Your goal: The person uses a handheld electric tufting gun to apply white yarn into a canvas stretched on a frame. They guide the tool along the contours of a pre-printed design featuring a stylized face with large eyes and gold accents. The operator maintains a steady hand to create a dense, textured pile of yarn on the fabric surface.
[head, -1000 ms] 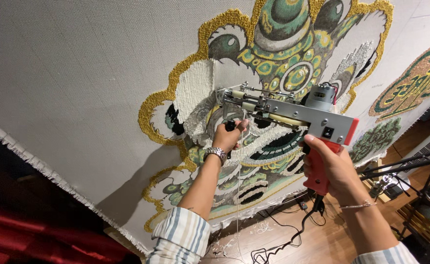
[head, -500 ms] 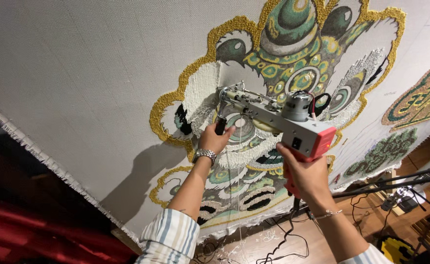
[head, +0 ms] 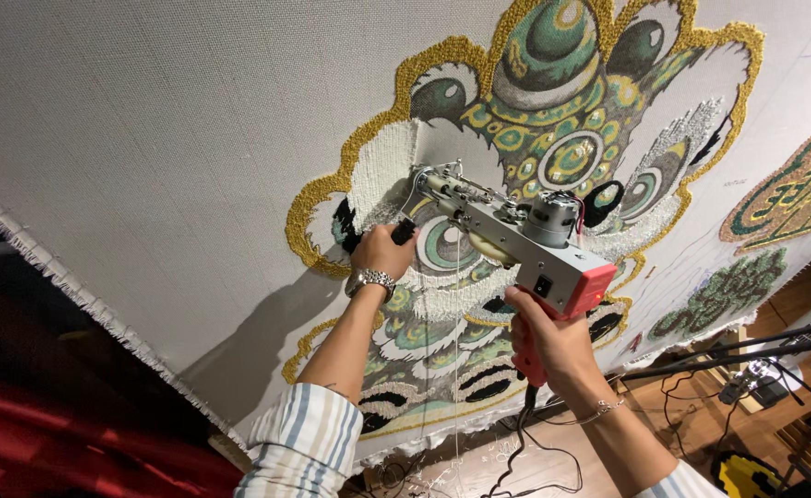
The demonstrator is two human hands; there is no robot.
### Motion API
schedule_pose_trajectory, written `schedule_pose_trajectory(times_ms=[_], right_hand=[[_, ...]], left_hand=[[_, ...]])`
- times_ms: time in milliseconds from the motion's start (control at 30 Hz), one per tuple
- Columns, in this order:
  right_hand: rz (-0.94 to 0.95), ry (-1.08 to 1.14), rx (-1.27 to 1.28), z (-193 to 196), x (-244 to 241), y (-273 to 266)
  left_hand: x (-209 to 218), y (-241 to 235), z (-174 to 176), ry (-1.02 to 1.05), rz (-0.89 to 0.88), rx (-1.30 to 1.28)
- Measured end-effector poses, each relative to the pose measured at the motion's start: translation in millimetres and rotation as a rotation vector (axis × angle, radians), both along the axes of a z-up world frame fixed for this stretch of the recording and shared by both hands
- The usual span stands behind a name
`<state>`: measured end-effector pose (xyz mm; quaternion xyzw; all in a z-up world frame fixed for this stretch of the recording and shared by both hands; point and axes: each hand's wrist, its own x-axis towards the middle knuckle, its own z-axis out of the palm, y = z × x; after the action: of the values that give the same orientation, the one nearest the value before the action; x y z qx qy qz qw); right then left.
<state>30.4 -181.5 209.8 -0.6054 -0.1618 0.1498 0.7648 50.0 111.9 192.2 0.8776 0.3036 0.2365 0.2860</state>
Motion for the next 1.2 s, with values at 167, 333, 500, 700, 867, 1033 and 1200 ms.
schedule_pose_trajectory(times_ms=[167,333,500,700,867,1033,1200], right_hand=[[-0.004,0.011,-0.016,6,-3,1],[-0.001,-0.012,-0.014,8,-1,3],[-0.024,0.010,-0.032,13,1,2],[-0.034,-0.001,-0.037,14,2,4],[-0.046,0.003,-0.044,15,1,4],[-0.038,-0.004,-0.023,16,3,5],[-0.021,-0.055,0.023,18,5,5]], left_hand=[[-3,-3,7,0.008,0.005,-0.002],[-8,-8,12,-0.011,0.014,-0.016],[-8,-9,17,-0.086,-0.006,0.025],[-7,-7,19,-0.055,-0.006,-0.002],[-10,-10,24,-0.023,0.001,0.003],[-12,-12,32,-0.063,-0.001,-0.021],[-9,-12,37,-0.048,0.007,-0.018]])
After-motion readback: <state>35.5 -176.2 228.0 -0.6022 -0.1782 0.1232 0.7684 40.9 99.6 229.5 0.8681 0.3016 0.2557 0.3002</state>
